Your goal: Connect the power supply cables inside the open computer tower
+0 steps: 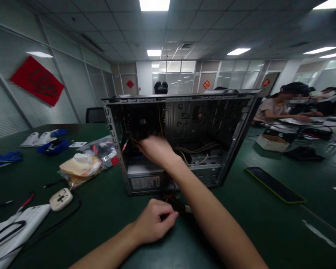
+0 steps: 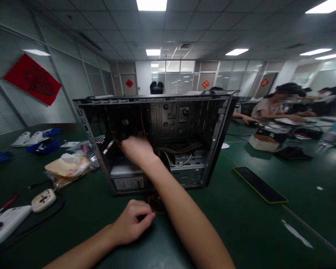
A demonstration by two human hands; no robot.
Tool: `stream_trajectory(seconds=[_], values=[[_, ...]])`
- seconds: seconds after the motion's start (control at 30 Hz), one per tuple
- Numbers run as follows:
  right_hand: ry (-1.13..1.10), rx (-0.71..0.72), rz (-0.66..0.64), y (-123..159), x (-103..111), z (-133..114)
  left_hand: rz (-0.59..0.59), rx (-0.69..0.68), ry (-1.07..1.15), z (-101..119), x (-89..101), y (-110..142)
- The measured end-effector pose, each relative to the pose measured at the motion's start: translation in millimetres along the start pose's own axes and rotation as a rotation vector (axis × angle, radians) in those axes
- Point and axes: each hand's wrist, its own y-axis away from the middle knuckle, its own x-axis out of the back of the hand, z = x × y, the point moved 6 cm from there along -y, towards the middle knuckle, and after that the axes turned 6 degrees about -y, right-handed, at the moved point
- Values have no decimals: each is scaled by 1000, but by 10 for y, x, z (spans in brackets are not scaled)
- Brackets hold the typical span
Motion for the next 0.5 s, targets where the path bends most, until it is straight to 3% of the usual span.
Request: stream_trajectory(seconds=[0.17,0.5], values=[[26,-40,47,-99,-99,102,-27,-36,-27,-21,-41,0],[31,-75,107,-108,-76,176,-103,-114,-32,73,-90,-12]])
